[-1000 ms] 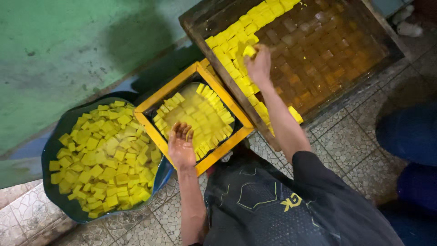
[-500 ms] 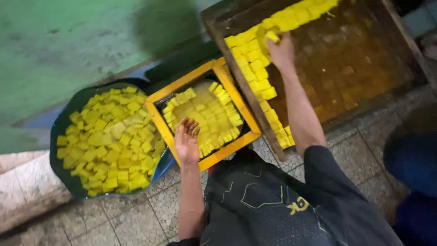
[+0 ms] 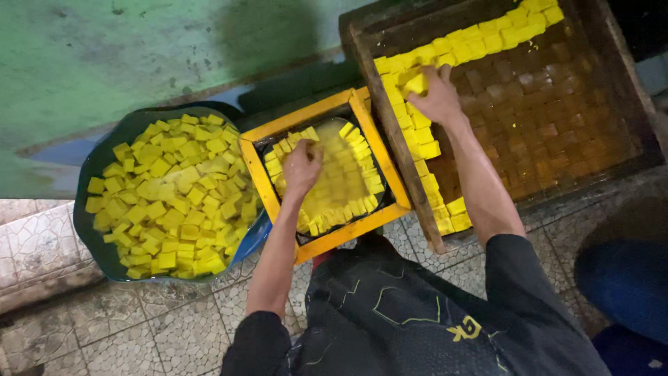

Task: The person picks yellow tofu cubes from a large wooden tray and places them one at a time into a square yellow-framed tray filled with water, arranging them in rows. They occasionally dip cubes in the water and continue filling the frame from the pile of tofu cubes.

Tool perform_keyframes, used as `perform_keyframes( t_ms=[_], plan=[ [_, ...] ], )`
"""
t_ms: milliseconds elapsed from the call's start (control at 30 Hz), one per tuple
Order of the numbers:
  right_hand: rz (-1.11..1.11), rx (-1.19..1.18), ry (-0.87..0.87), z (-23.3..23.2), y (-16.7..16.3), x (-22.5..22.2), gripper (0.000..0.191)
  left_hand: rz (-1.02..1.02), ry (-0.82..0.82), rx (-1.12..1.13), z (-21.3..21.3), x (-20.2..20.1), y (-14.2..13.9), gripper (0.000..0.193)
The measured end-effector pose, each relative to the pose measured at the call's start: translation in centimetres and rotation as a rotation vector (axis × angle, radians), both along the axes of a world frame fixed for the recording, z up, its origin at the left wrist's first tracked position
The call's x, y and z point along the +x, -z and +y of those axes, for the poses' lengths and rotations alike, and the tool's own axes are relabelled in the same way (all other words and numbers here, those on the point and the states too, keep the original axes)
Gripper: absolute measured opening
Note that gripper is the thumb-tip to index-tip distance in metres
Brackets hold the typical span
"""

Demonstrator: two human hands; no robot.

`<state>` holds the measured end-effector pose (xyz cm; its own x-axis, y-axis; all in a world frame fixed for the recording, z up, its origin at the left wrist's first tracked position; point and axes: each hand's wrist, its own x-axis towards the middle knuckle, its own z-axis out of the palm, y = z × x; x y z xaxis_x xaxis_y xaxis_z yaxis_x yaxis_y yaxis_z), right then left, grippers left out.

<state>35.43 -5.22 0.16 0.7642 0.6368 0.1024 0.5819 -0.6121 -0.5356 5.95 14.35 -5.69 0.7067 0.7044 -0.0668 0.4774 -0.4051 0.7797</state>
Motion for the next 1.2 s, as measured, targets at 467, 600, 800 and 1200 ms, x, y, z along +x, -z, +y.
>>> perform_keyframes(
  t_ms=[467,600,800,1200],
  plan=[
    [1.383,1.199,0.060,5.3,1.0,-12.2,0.031,0.396,0.316,0.440,3.1,1.1,-0.9,0.049],
    [0.829,0.735,0.105,10.3,1.9,-17.3,0.044,0.379,0.276,0.434,3.0,0.7,-0.6,0.043],
    [0.006,0.230,0.030,12.3,1.8,-20.8,0.070,0.378,0.288,0.386,3.2,0.9,-1.0,0.049],
    [0.097,-0.017,0.067,12.4,0.7,-21.8,0.081,0.290,0.258,0.315,3.2,0.5,-0.9,0.045]
  ],
)
